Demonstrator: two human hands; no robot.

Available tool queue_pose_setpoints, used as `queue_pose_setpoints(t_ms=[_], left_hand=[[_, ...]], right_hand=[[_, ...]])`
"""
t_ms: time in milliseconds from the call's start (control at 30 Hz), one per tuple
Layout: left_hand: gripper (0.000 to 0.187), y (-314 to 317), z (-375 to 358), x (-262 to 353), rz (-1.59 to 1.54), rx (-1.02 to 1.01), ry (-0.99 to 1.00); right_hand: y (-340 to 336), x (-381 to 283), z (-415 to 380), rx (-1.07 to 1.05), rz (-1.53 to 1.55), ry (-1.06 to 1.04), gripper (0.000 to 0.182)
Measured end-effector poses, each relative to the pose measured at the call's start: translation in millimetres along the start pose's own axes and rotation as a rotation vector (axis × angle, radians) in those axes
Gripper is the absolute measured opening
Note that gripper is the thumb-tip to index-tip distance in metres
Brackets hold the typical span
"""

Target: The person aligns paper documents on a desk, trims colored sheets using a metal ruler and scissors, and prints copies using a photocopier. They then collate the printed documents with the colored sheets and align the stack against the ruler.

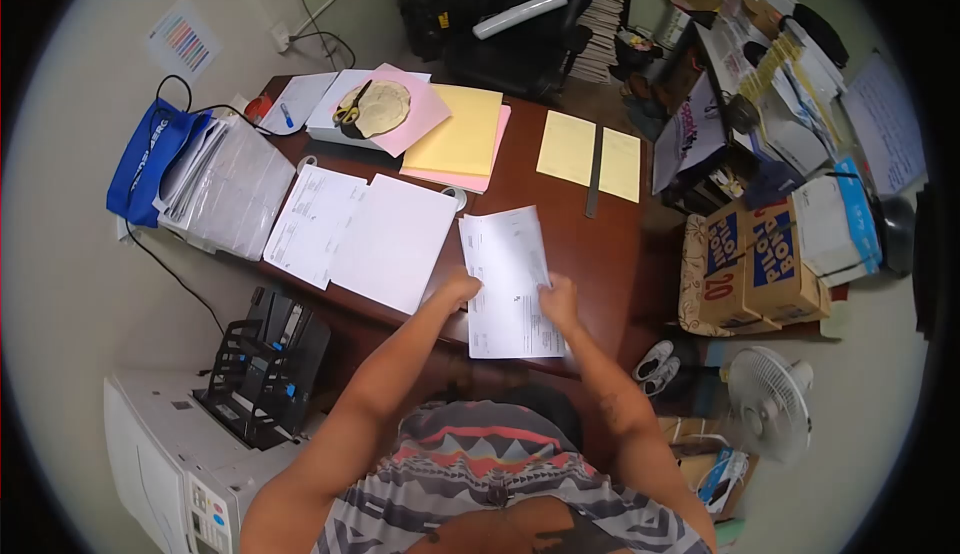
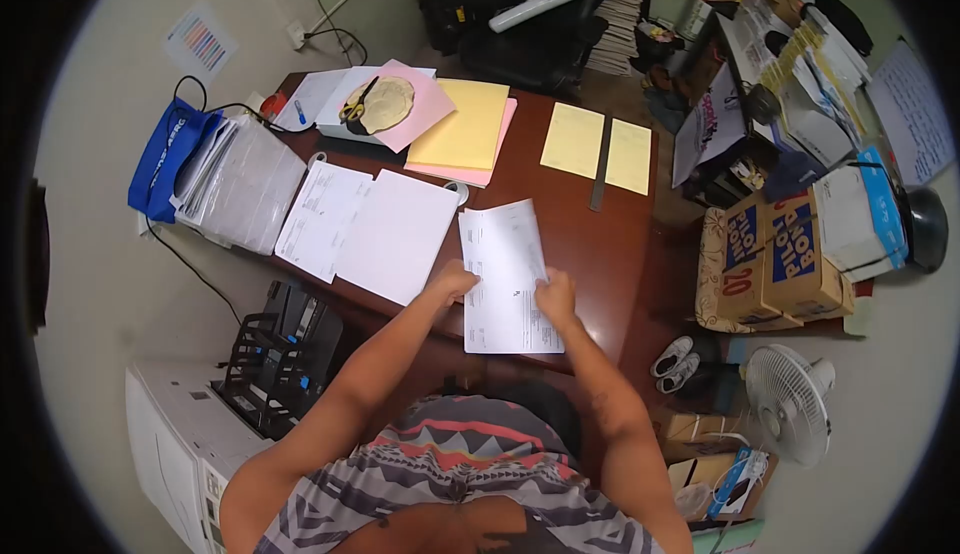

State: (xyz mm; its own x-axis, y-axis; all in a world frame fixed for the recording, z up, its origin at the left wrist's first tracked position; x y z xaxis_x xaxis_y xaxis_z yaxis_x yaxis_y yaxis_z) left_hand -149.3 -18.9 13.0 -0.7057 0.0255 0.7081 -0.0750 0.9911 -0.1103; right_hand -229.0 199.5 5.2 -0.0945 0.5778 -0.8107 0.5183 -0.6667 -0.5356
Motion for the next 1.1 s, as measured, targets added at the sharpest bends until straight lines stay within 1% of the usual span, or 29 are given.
queue_pose_setpoints(t_ms=[33,67,100,167,200,233,300,367,400,433,467,500,533,567,633,667,700,767,800,833,867,900,967,1000,1033,1067,1100], left_hand=[[0.041,3,11,-7,-0.153,0.054,-0.003],[0.040,7,17,-15,-0.304,0.107,-0.010],[0.040,16,10,-12,-0.311,0.114,-0.029],[0.034,34,-18,21,0.341,0.258,0.169],[0.031,46,-23,23,0.595,0.315,0.119],[0.031,52,-29,26,0.589,0.323,0.114],[0.029,60,-40,28,0.709,0.371,0.127],[0.021,47,-20,-2,0.565,0.401,0.162],[0.021,46,-25,2,0.527,0.414,0.130],[0.021,47,-30,3,0.487,0.427,0.095],[0.022,58,-34,8,0.545,0.414,0.113],[0.022,71,-48,29,0.603,0.403,0.132],[0.025,79,-50,37,0.637,0.370,0.171],[0.025,74,-53,40,0.633,0.373,0.168],[0.026,54,-63,37,-0.022,0.316,0.079],[0.025,35,-30,-6,-0.465,0.173,0.168],[0.021,21,-35,-11,-0.499,0.144,0.061],[0.023,18,-32,-23,-0.133,0.282,0.016],[0.024,26,-27,-26,0.213,0.360,0.060],[0.026,42,-30,-13,0.560,0.432,0.104],[0.030,60,-33,-4,0.611,0.459,0.131],[0.028,73,-51,21,0.618,0.420,0.098],[0.026,77,-57,35,0.548,0.430,0.171],[0.028,62,-48,25,0.380,0.353,0.271],[0.029,46,-77,42,0.152,0.398,0.184],[0.024,21,-55,12,-0.398,0.119,0.239],[0.020,0,-71,18,-0.553,-0.039,0.326]], right_hand=[[1,-24,-19,0.051,-0.210,-0.156,0.045],[9,-24,-27,0.074,-0.355,-0.388,0.050],[19,-26,-33,0.054,-0.349,-0.382,0.050],[35,-36,-46,0.124,-0.467,-0.333,0.053],[35,-38,-41,0.108,-0.422,-0.223,0.042],[24,-42,-30,0.101,-0.422,-0.230,0.042],[-3,-36,-4,-0.157,-0.210,0.186,0.030],[-26,-25,4,-0.081,0.032,0.239,0.021],[-34,-34,-1,-0.097,-0.075,0.225,0.021],[-28,-31,-4,-0.100,-0.076,0.223,0.021],[-17,-32,-5,-0.075,-0.241,0.121,0.020],[-10,-36,-4,-0.049,-0.406,0.015,0.020],[-13,-46,-5,-0.082,-0.304,-0.016,0.018],[-15,-44,-4,-0.086,-0.306,-0.018,0.018],[-26,-21,-2,-0.138,0.580,0.309,0.017],[-37,-7,-3,-0.193,0.724,0.390,0.015],[-49,1,-4,-0.191,0.664,0.424,0.015],[-51,12,-9,-0.226,0.327,0.427,0.018],[-42,12,-9,-0.218,0.019,0.295,0.021],[-27,8,-9,-0.205,-0.286,0.158,0.026],[-12,2,-11,-0.057,-0.356,0.085,0.035],[-2,-9,-12,-0.019,-0.364,0.014,0.034],[-16,-55,-23,-0.181,-0.050,0.041,0.026],[-22,-48,-21,-0.183,0.182,0.119,0.022],[-36,-36,-17,-0.178,0.416,0.196,0.019],[-51,-21,-12,-0.167,0.622,0.200,0.019],[-73,-22,-16,-0.188,0.736,0.188,0.022]])
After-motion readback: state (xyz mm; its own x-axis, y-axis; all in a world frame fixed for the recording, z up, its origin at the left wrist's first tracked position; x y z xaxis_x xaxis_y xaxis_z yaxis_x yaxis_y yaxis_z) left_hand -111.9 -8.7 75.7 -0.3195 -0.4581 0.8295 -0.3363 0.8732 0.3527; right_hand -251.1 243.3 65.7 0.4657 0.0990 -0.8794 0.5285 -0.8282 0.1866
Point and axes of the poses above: each hand's wrist, its own z-axis towards the middle knuckle, its own y-axis out of the palm, x = y × z, the point moved 2 cm from there along z, towards the middle knuckle, and after that the axes turned 3 degrees about -x, right-handed, at the moved point
